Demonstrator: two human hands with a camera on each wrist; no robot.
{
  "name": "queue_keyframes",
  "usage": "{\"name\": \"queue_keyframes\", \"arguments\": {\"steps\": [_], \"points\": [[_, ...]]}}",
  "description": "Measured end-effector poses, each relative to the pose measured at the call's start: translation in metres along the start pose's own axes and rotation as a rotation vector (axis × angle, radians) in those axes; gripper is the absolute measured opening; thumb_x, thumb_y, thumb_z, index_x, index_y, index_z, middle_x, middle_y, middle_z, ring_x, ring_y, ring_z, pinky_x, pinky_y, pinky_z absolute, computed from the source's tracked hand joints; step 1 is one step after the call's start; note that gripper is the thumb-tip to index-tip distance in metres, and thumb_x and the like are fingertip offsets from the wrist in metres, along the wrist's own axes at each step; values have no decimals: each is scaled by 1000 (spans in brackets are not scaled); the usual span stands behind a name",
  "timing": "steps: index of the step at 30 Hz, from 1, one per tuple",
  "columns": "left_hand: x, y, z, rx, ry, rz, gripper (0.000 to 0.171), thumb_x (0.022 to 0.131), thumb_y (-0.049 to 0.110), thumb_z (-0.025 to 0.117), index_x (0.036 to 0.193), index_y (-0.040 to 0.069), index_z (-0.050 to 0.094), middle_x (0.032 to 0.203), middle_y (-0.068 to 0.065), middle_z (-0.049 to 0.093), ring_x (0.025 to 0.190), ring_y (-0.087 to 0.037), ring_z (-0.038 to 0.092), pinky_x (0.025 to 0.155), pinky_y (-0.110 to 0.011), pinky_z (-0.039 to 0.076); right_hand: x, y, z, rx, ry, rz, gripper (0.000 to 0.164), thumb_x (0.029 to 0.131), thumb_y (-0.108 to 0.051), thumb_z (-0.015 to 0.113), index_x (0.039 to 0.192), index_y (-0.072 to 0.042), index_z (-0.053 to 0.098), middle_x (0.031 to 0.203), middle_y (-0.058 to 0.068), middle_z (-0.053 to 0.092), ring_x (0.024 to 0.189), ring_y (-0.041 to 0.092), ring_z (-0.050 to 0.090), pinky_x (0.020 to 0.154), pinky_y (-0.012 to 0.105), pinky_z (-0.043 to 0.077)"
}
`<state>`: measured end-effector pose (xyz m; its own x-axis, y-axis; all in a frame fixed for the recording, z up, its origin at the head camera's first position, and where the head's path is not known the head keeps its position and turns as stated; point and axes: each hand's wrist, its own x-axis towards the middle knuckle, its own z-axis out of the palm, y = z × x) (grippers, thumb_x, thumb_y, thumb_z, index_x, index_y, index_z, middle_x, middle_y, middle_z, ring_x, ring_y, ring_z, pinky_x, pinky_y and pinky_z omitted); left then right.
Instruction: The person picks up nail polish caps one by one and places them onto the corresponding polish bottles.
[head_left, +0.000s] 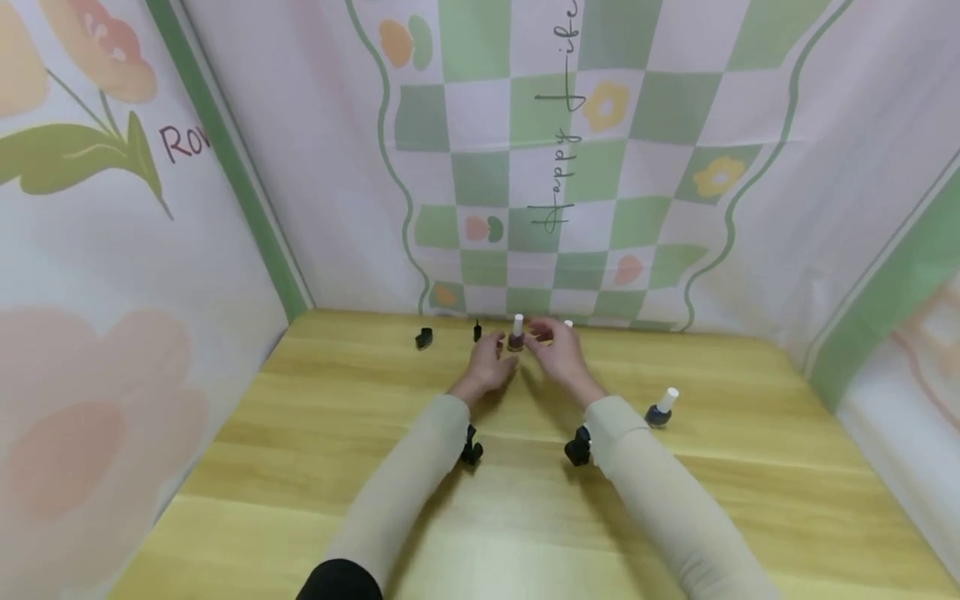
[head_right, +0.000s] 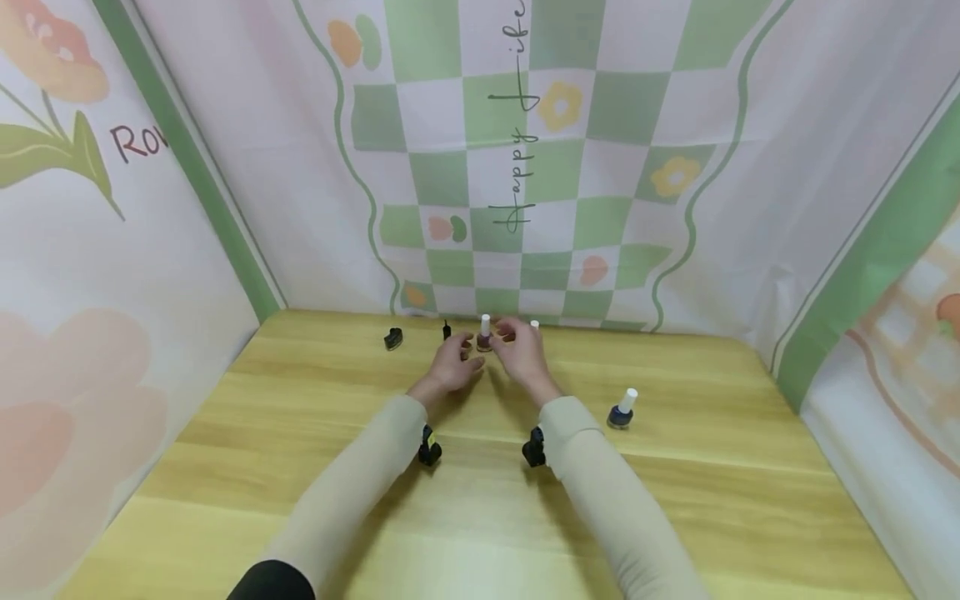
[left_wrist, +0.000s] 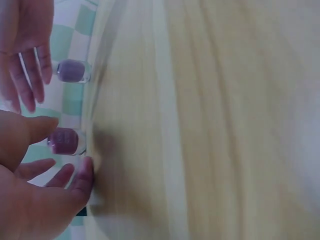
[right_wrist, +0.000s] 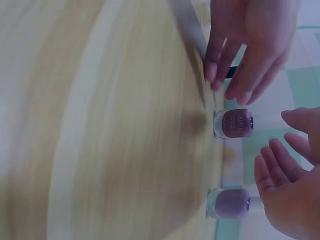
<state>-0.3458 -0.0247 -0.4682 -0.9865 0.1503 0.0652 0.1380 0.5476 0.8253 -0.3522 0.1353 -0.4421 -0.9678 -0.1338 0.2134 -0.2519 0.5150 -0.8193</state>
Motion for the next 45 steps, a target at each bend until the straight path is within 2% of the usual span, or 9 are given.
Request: {"name": "queue_keyframes", "arguments": {"steps": [5,9,12,16,24,30,34,37,45], "points": [[-12,0,-16,-4,-81,-10,57,100,14,65,149,-5,42,147,-26,50,132,-40,54,110,-48,47,-5,-4,-8,-36,-68,0,43,97,-6,67,137,5,56,134,27,60,117,42,61,99,52,54],[-23,-7,-29,21,-131,8,56,100,15,66,147,-5,43,144,-26,51,129,-41,55,107,-49,49,-13,-3,-12,-60,-94,-12,44,97,-7,68,137,6,55,135,28,59,114,43,62,97,51,55],[-32,-12,-40,36,-149,26,56,99,14,68,147,-5,44,141,-27,52,125,-42,57,104,-49,51,-20,-2,-15,-79,-114,-12,46,97,-10,69,137,6,55,134,28,59,114,43,63,98,52,54],[-44,-19,-56,39,-140,50,58,98,15,70,146,-5,45,139,-28,52,120,-42,59,101,-49,53,-27,-1,-17,-93,-140,-15,48,97,-13,70,139,5,54,135,26,59,114,42,62,98,53,53],[-67,-34,-87,16,-72,45,52,97,12,71,141,-4,49,138,-28,52,118,-42,57,102,-51,51,-37,-6,-13,-67,-248,-34,52,98,-16,69,141,6,50,137,28,56,119,45,59,100,56,51],[-75,-49,-103,-34,36,0,50,95,6,72,137,-6,50,134,-28,53,116,-42,57,100,-50,52,-36,-17,0,-28,-318,-29,55,98,-17,69,142,7,46,139,29,54,123,45,56,102,56,51],[-73,-54,-109,-51,123,-38,52,93,7,74,136,-6,50,131,-30,53,112,-44,59,96,-51,53,-30,-24,13,-23,-330,-32,57,97,-15,69,142,8,44,137,30,54,122,45,56,103,55,50],[-68,-57,-113,-86,170,-79,57,92,9,75,140,-5,47,133,-30,52,115,-45,58,98,-52,52,-24,-28,24,-23,-330,-7,58,97,-15,69,142,9,42,135,31,54,121,44,57,103,54,50],[-58,-62,-119,-136,207,-199,68,94,13,74,150,1,37,141,-26,45,129,-46,50,107,-54,47,-6,-36,50,-54,-347,97,63,99,-19,66,147,8,36,140,32,50,128,45,52,107,55,46]]}}
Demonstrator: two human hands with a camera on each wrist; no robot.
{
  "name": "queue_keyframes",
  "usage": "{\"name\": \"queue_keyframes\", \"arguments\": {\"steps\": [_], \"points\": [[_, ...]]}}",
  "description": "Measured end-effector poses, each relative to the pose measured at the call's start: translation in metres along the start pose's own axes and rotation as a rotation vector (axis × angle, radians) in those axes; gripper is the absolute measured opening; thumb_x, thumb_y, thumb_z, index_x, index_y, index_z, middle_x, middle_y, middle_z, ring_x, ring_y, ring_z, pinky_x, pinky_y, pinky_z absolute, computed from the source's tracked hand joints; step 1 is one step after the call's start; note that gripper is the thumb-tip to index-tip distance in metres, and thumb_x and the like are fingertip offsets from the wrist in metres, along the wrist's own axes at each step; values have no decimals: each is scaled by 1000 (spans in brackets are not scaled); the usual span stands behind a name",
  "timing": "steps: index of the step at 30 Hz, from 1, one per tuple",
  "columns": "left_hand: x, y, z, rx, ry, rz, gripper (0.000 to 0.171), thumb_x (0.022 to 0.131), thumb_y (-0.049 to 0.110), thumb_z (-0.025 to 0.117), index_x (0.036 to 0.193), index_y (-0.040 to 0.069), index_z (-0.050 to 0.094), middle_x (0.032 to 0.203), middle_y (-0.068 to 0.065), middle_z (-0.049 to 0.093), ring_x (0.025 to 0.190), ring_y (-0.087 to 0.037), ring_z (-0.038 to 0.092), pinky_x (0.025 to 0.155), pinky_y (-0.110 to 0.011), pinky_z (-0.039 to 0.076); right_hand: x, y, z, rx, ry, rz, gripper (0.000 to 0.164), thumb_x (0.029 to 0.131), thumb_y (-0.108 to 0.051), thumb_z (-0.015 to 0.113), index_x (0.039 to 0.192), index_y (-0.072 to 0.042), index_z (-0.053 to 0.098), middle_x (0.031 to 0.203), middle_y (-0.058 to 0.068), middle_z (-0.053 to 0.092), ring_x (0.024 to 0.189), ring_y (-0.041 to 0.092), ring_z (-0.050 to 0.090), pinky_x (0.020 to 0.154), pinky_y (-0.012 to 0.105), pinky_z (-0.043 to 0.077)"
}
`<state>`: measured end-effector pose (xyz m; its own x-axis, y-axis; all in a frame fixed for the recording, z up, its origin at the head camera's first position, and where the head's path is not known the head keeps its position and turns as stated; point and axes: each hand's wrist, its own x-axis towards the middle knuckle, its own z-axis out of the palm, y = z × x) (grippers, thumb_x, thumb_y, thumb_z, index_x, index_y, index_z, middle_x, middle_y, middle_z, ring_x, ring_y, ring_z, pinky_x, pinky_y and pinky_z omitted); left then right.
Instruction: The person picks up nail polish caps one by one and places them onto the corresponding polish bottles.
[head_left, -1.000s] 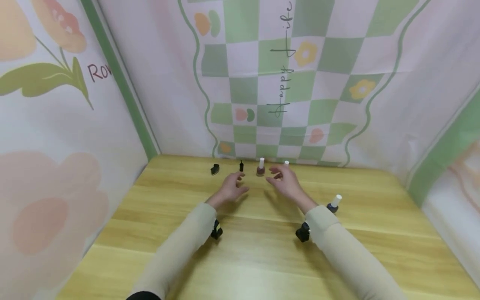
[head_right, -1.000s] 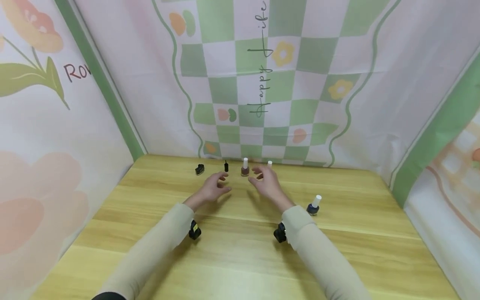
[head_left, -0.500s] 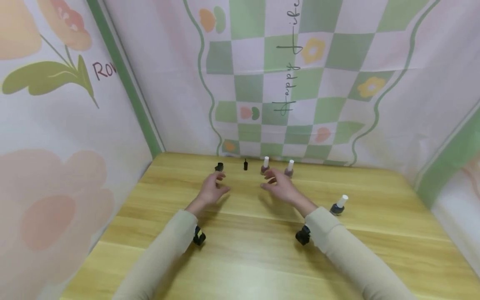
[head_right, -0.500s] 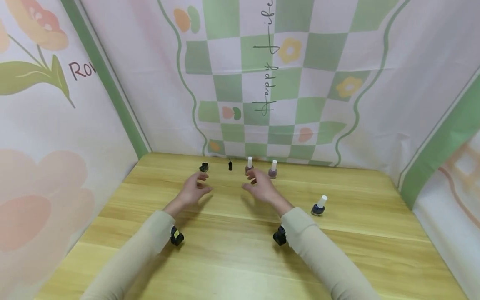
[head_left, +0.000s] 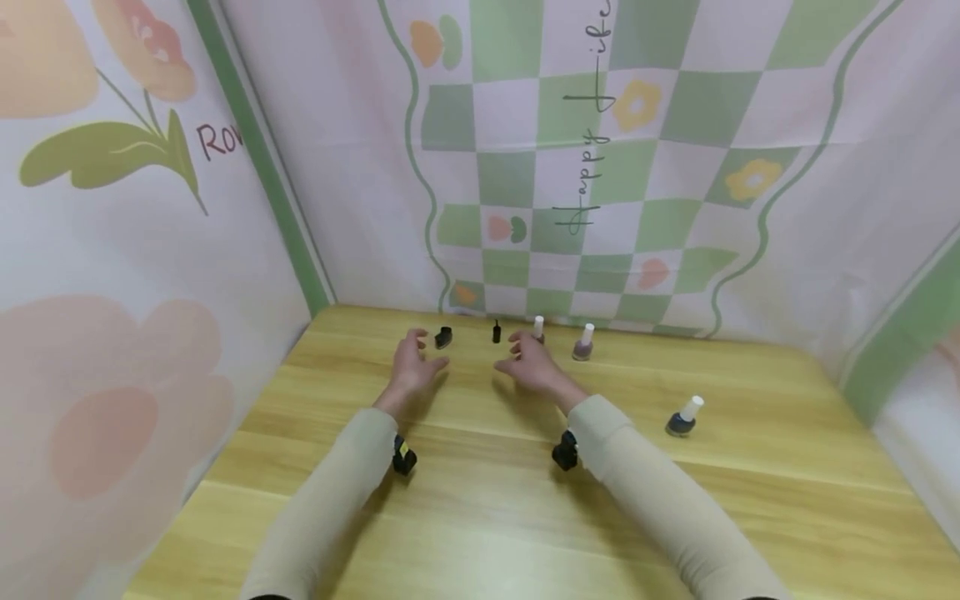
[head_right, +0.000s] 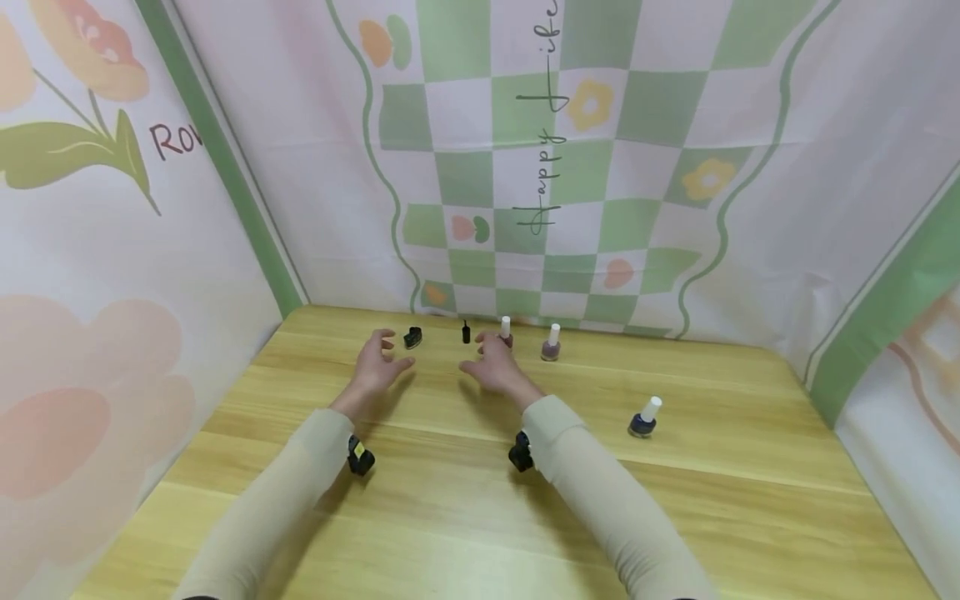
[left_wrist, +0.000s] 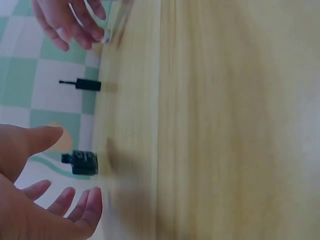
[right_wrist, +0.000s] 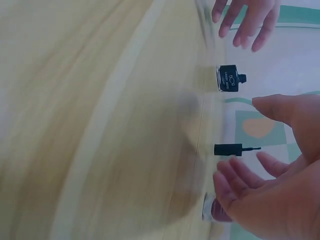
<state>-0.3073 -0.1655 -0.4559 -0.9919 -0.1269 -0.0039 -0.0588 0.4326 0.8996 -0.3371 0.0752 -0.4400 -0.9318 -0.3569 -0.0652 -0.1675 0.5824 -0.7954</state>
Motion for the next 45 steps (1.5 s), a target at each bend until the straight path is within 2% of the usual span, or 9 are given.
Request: {"name": "queue_keyframes", "arguments": {"steps": [5,15,18,24,27,32,35,40,45], "points": [[7,-1,0,-1,-8,-68,70,95,16,74,152,3,35,145,-26,44,132,-43,47,112,-54,43,13,0,7,29,-6,78,68,99,-22,67,149,7,33,142,31,49,133,45,48,111,55,42],[30,-7,7,22,-40,-122,72,96,21,73,153,3,34,149,-27,45,136,-43,45,115,-52,40,36,2,20,102,68,156,74,98,-20,68,153,5,27,150,30,43,140,44,41,117,54,37],[35,-10,8,0,-30,-131,71,95,19,74,152,2,36,149,-26,46,136,-42,46,115,-51,40,41,3,24,125,100,169,70,97,-18,69,151,6,31,145,29,48,136,43,44,115,53,38],[44,-11,10,-13,-20,-131,67,94,19,75,150,3,43,146,-22,49,135,-39,47,114,-49,41,54,9,27,99,205,155,59,95,-14,70,143,8,44,128,26,61,120,40,56,120,52,28],[48,-13,10,-8,-22,-131,63,94,19,75,148,3,46,144,-22,51,133,-39,49,113,-48,42,59,13,26,108,219,153,55,96,-13,70,142,6,47,125,25,63,119,40,57,120,52,27],[50,-15,11,1,-18,-117,58,93,16,75,144,4,52,140,-22,53,129,-39,51,111,-49,43,63,18,23,108,212,141,50,94,-15,67,139,2,54,118,20,66,120,41,55,126,55,3],[51,-15,13,9,0,-97,55,91,14,76,141,3,55,137,-23,55,127,-39,52,110,-49,44,63,18,22,119,226,143,46,92,-17,67,135,-1,59,114,17,68,120,41,54,125,56,-6],[51,-14,15,17,42,-99,49,92,14,75,137,2,59,132,-22,58,121,-38,55,107,-47,47,68,17,24,104,242,162,45,94,-20,70,135,-4,62,120,18,69,122,39,55,126,54,-1],[52,-13,18,-45,73,-124,46,91,10,76,134,1,62,131,-23,57,120,-38,56,106,-47,48,73,17,26,44,269,176,44,93,-22,74,132,-4,65,121,18,70,118,36,59,125,54,1]]}}
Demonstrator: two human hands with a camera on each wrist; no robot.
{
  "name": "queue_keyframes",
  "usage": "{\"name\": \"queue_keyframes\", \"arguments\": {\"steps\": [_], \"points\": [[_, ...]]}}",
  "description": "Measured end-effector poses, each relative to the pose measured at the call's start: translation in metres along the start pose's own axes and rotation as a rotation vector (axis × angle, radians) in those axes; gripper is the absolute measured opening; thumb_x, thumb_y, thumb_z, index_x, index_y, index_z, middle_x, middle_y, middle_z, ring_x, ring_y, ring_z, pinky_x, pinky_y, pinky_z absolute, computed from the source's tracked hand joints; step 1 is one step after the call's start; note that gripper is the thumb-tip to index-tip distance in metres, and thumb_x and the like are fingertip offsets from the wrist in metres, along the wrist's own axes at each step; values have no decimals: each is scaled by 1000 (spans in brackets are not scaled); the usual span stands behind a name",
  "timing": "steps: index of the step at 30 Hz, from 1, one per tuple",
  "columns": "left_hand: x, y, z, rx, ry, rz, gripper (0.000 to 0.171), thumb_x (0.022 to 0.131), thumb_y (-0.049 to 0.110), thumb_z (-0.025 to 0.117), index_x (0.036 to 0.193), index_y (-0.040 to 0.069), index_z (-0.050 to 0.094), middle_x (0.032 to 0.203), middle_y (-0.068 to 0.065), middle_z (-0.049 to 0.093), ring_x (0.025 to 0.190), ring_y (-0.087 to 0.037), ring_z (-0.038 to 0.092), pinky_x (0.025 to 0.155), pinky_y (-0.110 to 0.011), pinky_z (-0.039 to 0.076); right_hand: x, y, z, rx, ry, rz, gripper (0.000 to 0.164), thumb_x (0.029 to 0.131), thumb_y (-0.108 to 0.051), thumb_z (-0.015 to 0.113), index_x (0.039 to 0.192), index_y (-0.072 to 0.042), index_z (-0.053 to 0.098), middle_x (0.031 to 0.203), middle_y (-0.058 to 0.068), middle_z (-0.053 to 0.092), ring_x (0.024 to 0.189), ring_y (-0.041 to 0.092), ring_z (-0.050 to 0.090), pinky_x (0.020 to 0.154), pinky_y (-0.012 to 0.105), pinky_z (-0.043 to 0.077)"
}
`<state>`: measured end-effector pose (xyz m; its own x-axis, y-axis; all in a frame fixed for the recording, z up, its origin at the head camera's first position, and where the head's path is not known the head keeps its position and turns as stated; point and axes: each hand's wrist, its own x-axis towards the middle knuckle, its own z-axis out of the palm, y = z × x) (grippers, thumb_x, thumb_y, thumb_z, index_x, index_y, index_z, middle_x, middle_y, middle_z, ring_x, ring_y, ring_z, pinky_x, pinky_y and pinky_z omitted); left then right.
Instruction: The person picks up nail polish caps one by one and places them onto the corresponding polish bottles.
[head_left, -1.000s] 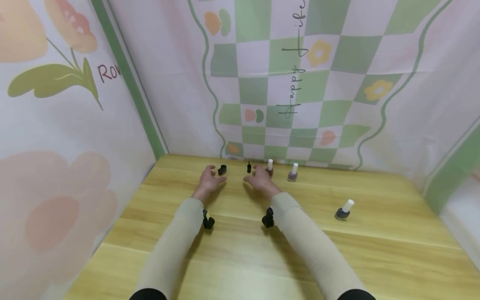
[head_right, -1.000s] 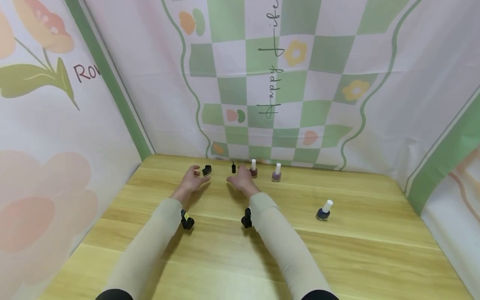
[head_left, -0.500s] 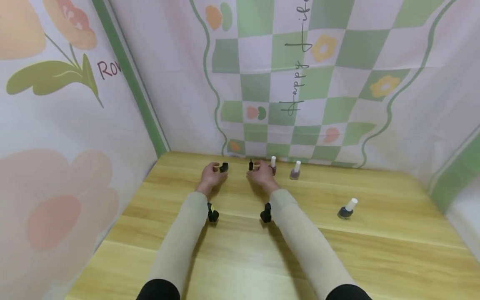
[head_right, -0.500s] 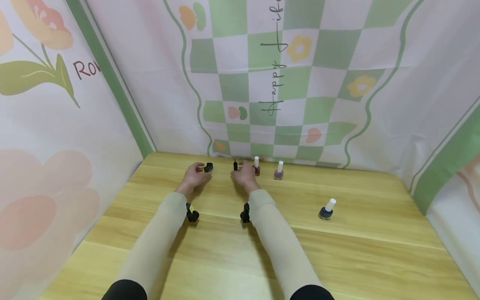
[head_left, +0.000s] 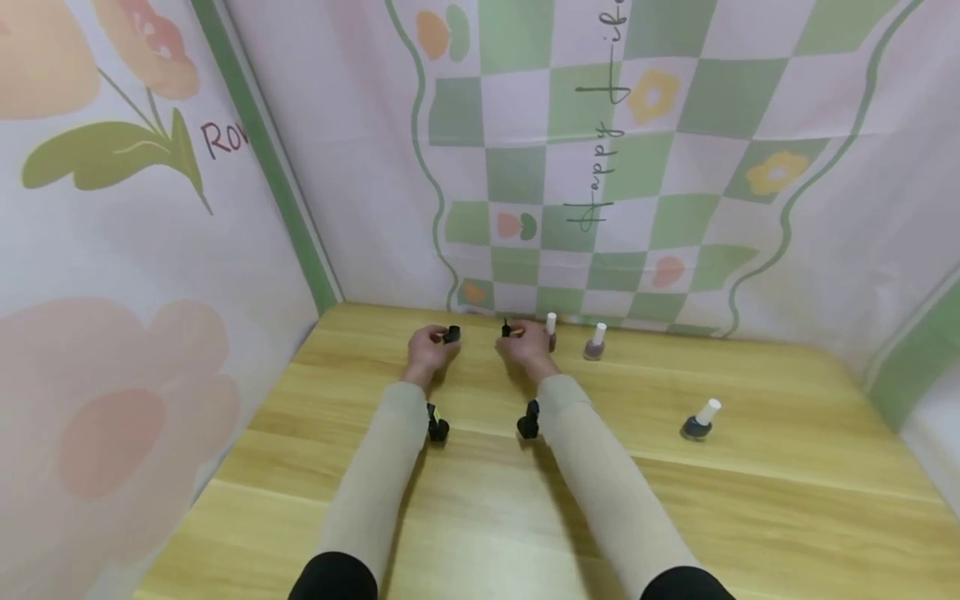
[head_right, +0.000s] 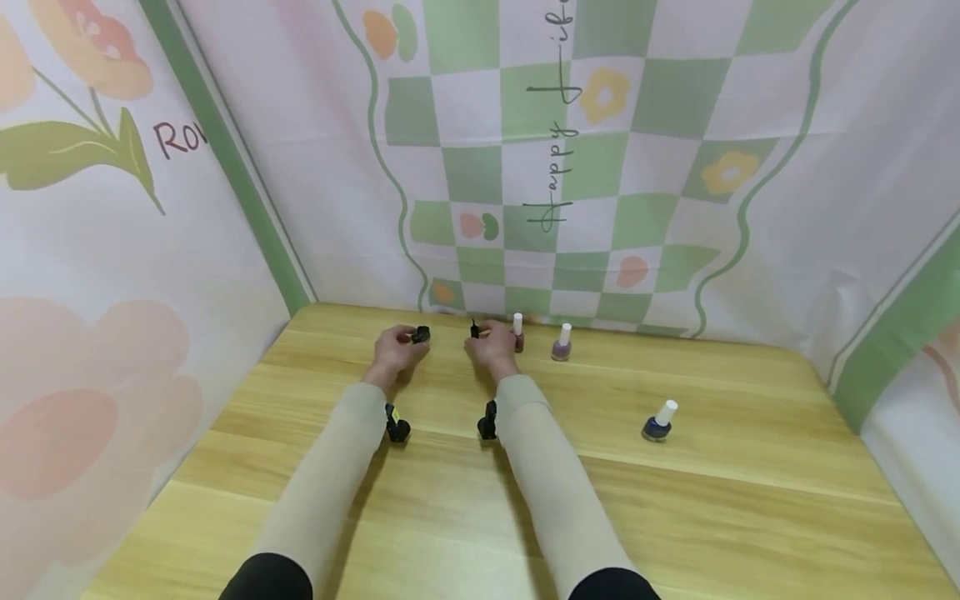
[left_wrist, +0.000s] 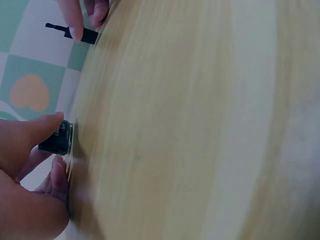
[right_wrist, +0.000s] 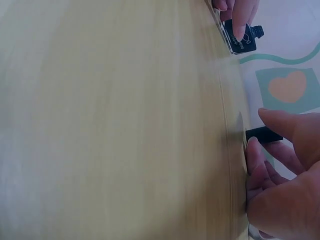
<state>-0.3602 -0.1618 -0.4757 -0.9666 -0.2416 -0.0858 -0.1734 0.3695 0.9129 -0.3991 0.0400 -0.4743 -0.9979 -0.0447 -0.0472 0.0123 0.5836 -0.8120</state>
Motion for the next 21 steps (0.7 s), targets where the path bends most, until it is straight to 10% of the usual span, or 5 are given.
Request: {"name": "queue_keyframes", "arguments": {"steps": [21], "points": [[5,3,6,11,83,-83,36,91,17,79,124,5,72,124,-16,66,115,-33,62,102,-44,51,-4,-8,3,-10,67,35,40,90,-19,76,125,-1,70,121,17,72,123,36,59,124,54,0]]}}
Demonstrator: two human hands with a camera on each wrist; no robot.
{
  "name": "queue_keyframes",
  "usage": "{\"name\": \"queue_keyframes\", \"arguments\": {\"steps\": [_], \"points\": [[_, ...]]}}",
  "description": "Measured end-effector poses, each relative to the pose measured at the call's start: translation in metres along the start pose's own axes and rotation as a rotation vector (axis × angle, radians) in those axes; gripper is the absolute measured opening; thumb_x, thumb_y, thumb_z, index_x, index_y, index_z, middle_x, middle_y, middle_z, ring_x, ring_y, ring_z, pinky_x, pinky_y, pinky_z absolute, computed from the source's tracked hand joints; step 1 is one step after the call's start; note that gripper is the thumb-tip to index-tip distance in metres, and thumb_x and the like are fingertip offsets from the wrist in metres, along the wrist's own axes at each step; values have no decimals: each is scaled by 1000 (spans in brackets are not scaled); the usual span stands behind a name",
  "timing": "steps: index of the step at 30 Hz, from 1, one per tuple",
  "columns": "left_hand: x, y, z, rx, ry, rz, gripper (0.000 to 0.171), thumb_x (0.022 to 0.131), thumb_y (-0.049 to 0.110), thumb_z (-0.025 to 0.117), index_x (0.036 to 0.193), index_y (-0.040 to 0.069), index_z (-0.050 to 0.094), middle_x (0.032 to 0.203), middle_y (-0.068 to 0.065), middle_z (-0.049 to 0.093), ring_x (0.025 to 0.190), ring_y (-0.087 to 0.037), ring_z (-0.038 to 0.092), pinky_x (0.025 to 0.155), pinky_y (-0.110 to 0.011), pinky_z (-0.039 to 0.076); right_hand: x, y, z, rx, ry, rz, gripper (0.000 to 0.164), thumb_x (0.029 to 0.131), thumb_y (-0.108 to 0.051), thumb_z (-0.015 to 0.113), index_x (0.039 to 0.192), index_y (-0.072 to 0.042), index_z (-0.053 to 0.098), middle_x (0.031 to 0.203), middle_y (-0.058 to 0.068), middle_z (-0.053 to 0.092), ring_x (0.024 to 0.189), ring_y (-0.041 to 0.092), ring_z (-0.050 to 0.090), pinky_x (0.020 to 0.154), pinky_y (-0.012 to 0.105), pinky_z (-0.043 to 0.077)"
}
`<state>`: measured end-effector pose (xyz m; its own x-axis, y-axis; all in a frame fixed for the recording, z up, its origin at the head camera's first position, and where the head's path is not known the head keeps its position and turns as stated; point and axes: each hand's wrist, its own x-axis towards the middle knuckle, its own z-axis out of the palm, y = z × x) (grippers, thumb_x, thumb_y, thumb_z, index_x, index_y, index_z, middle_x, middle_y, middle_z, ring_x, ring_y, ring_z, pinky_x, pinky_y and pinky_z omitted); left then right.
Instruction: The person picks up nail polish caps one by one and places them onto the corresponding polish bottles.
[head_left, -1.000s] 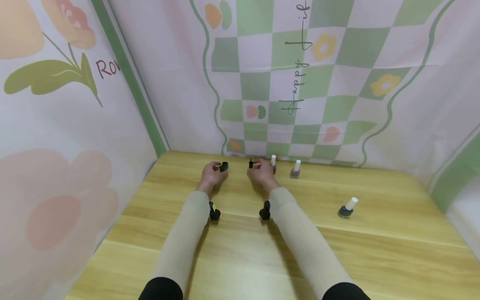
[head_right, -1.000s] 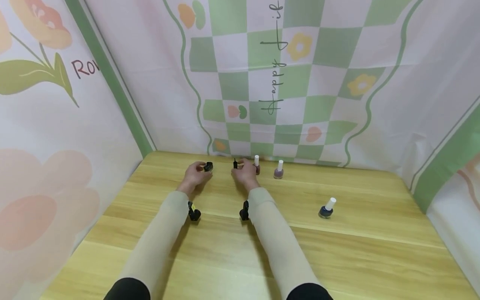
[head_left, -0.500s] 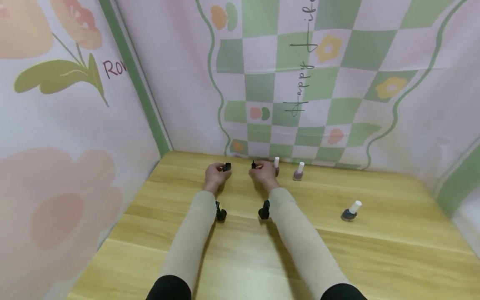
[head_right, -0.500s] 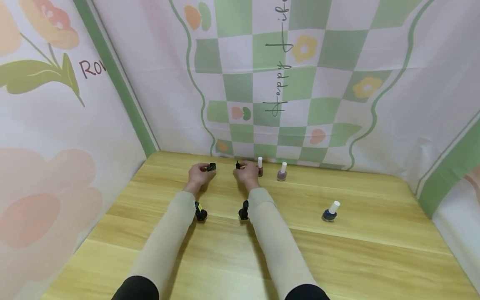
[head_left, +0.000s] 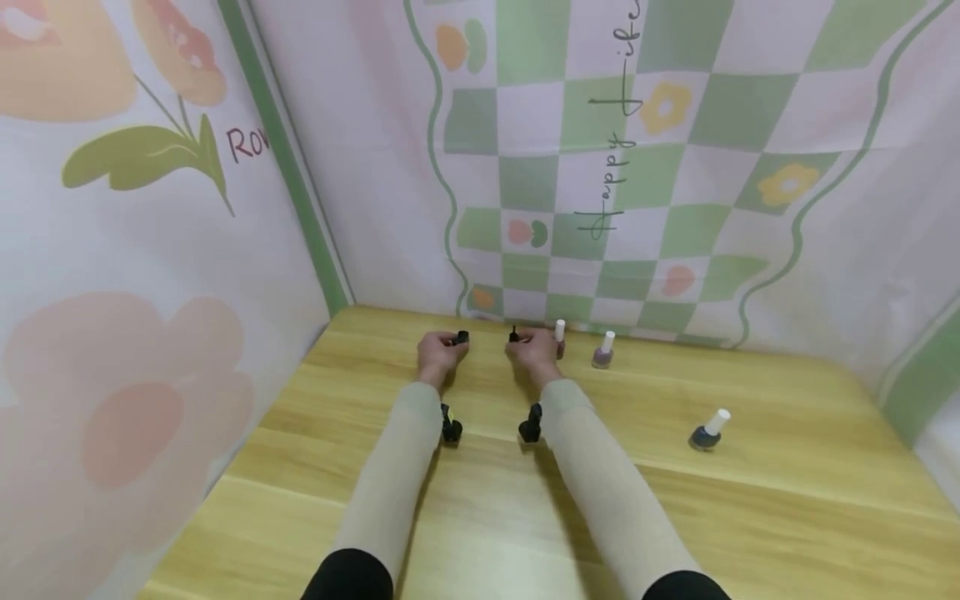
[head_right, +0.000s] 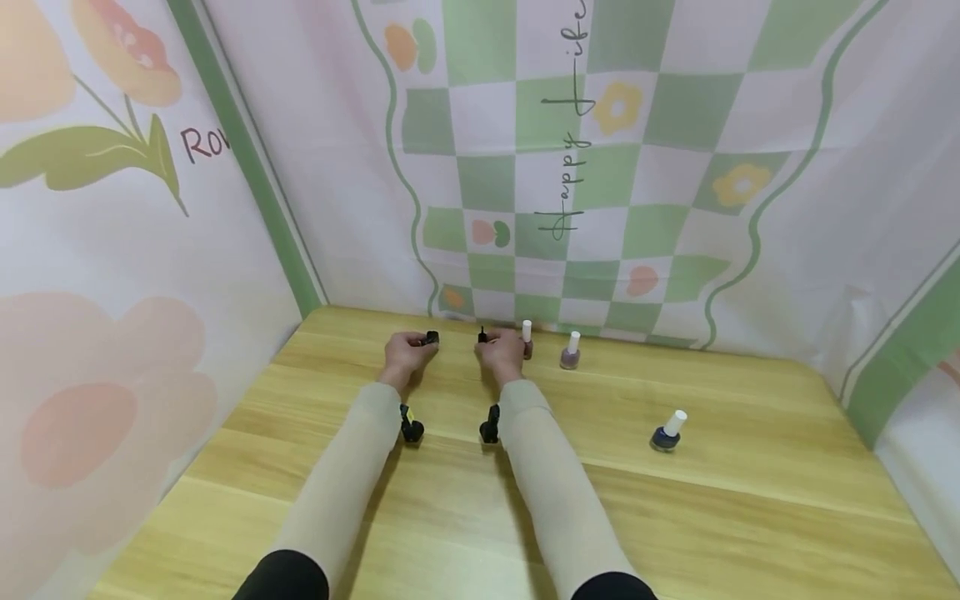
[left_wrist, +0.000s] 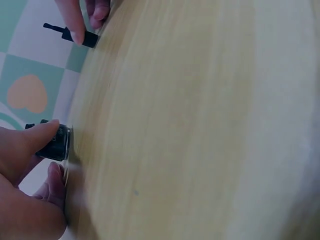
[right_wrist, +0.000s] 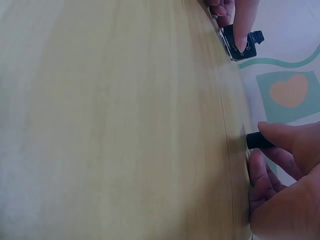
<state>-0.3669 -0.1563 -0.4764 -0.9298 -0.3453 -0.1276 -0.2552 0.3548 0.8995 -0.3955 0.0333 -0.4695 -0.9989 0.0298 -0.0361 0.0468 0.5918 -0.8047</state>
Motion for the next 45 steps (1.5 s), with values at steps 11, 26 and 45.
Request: {"name": "queue_keyframes", "arguments": {"steps": [11,26,45], "points": [[-17,-7,-1,-48,0,70,30,91,15,79,117,1,74,116,-19,71,109,-34,67,97,-43,55,-25,13,-17,192,-183,-14,35,94,-11,74,122,9,65,126,26,65,122,39,56,106,47,47],[-52,-3,-16,-163,-142,131,27,89,3,79,114,-3,72,113,-22,69,104,-34,68,89,-37,60,-67,21,-53,93,-293,-104,34,92,-10,75,120,7,67,118,25,67,95,31,70,83,38,60],[-74,13,7,-98,-430,369,16,91,11,79,101,1,72,104,-14,76,95,-23,72,86,-35,60,-95,39,-125,144,-314,-358,32,104,-17,62,126,5,67,102,22,70,92,36,67,81,51,59]]}}
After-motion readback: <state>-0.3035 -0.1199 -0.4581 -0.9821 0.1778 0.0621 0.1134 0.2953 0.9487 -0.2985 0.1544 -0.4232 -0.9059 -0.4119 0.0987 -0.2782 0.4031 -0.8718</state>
